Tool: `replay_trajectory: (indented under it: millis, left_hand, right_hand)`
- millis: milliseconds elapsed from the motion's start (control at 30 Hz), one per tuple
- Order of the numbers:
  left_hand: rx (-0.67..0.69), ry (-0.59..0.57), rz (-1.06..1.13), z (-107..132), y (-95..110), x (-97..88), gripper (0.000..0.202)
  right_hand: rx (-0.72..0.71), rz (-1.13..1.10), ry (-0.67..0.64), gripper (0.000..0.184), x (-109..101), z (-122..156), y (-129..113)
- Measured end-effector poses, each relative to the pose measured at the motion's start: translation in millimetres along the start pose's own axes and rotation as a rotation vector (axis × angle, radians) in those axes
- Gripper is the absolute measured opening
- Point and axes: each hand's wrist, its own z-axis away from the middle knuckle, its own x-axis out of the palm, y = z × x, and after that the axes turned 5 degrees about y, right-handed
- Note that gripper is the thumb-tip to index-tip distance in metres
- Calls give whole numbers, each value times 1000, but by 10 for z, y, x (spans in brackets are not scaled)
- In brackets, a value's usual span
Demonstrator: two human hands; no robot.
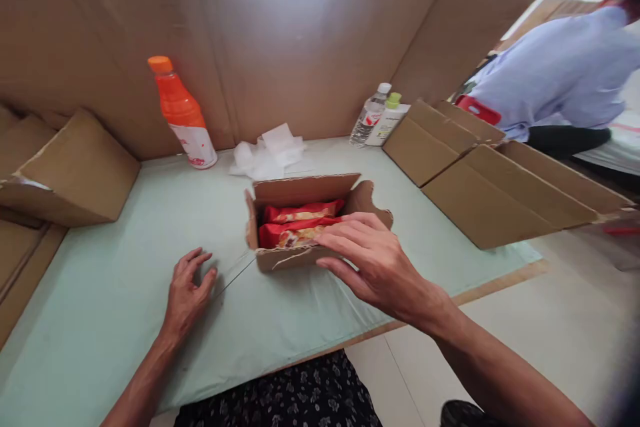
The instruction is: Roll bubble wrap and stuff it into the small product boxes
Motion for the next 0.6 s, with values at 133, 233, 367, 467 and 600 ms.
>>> replay_trajectory:
  millis: [133, 233, 367, 467, 600]
  left_hand:
    - [-13, -32, 149, 164, 176, -157, 34]
    - [-29, -55, 163, 315, 303, -253, 34]
    - [-80, -112, 186, 410, 417, -171, 33]
    - [-135, -69, 212, 249, 361, -67, 30]
    - [-194, 50, 278, -321, 79, -94, 35]
  right_hand:
    - [229, -12, 273, 24, -5, 136, 89]
    - [559, -75, 201, 29, 202, 461, 351]
    - [759, -307, -215, 37, 769, 741, 422]
    - [823, -374, -320, 35, 1230, 605, 383]
    - [802, -538, -248, 30, 1810, 23, 455]
